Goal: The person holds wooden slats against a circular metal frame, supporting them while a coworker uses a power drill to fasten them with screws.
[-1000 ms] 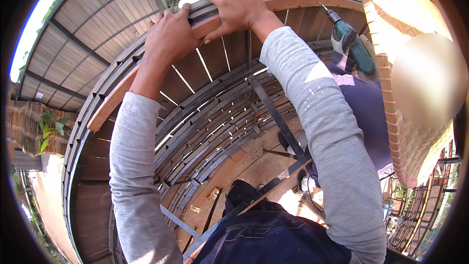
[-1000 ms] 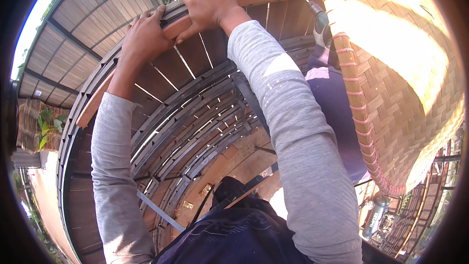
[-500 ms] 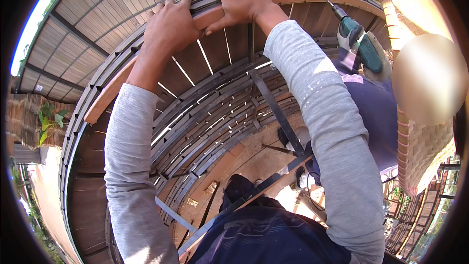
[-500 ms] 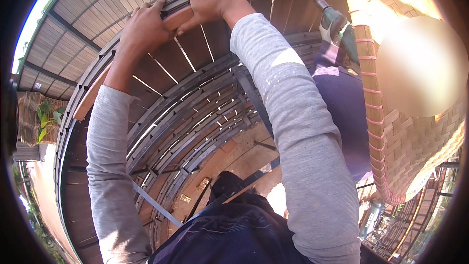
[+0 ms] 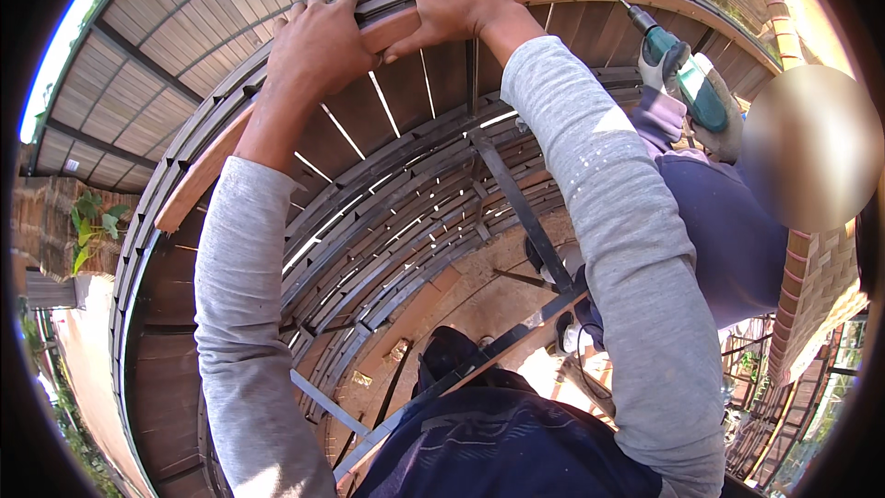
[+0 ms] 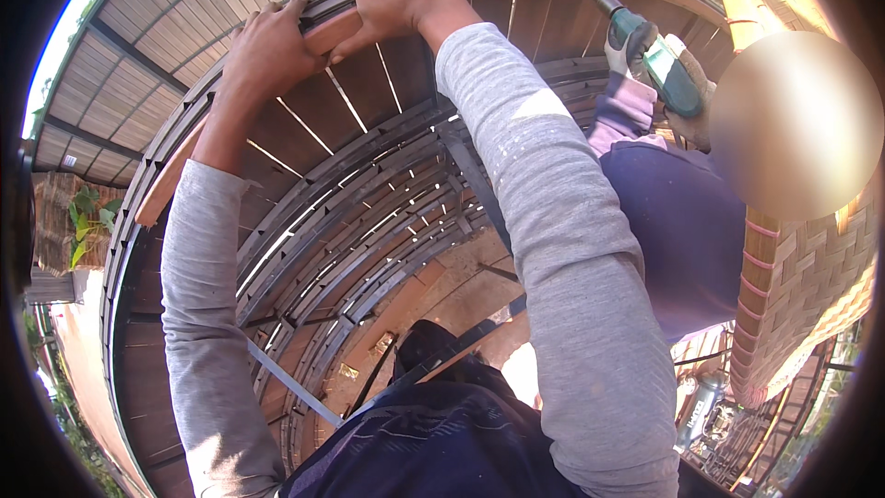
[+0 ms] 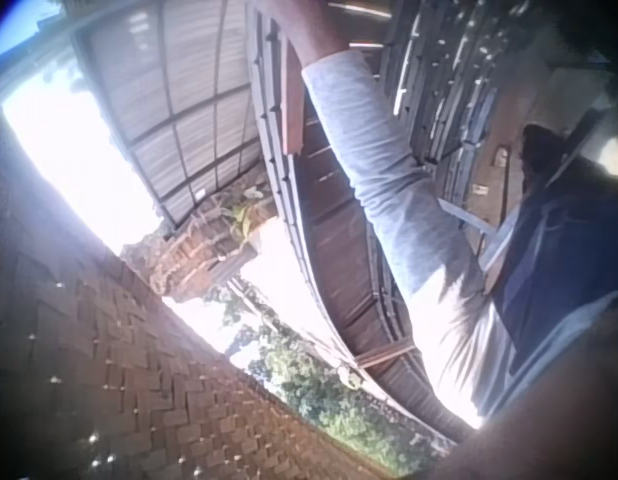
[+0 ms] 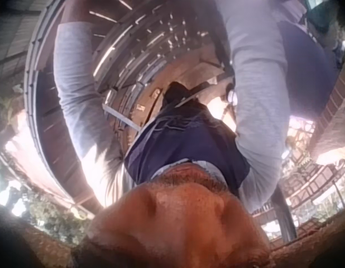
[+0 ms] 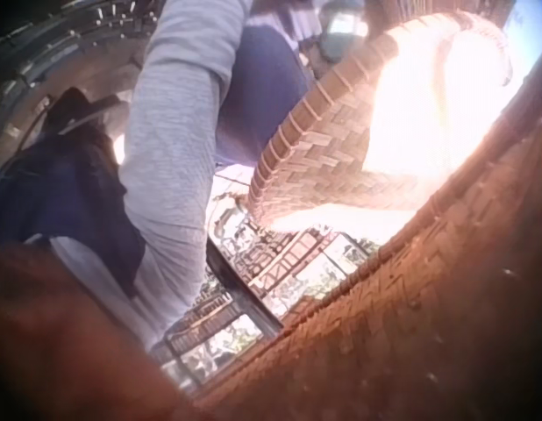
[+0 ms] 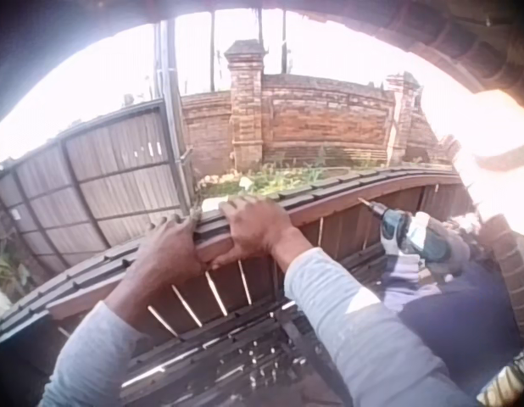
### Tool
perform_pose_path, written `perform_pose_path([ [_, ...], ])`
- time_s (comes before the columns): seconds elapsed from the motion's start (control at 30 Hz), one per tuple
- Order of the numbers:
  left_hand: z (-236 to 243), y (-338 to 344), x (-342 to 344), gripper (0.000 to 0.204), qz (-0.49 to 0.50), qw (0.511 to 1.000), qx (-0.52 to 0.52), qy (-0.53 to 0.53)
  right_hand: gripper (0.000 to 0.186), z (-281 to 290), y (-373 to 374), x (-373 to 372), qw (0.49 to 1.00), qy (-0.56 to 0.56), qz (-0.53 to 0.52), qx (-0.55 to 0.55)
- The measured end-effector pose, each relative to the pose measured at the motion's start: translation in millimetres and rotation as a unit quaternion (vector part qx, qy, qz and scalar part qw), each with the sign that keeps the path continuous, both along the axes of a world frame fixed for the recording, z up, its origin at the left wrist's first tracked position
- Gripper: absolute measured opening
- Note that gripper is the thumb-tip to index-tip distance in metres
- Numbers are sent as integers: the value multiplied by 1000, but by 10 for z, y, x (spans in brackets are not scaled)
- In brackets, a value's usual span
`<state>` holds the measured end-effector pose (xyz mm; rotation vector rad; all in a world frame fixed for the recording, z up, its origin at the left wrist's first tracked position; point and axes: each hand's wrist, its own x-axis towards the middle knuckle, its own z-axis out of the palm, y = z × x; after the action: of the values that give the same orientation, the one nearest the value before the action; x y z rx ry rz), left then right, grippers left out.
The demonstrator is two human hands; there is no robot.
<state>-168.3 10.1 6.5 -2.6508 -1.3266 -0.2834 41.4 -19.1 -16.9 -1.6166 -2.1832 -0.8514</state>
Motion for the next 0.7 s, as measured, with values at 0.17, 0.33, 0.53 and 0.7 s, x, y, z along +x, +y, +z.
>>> perform_pose_path([
  [0.17, -56, 23, -20, 96, -14, 999, 28, -12, 114, -26, 26, 11, 1000, 13, -1, 1],
  [0.33, 14, -22, -11, 103, 1, 1000, 1, 1, 114, -9, 13, 9, 1000, 11, 0, -5],
  [0.53, 35, -41, 4, 101, 0, 1000, -2, 2, 111, 7, -7, 16, 1000, 15, 0, -11],
  [0.7, -11, -4, -19, 102, -1, 1000, 5, 0, 110, 6, 10, 5, 1000, 22, 4, -19],
])
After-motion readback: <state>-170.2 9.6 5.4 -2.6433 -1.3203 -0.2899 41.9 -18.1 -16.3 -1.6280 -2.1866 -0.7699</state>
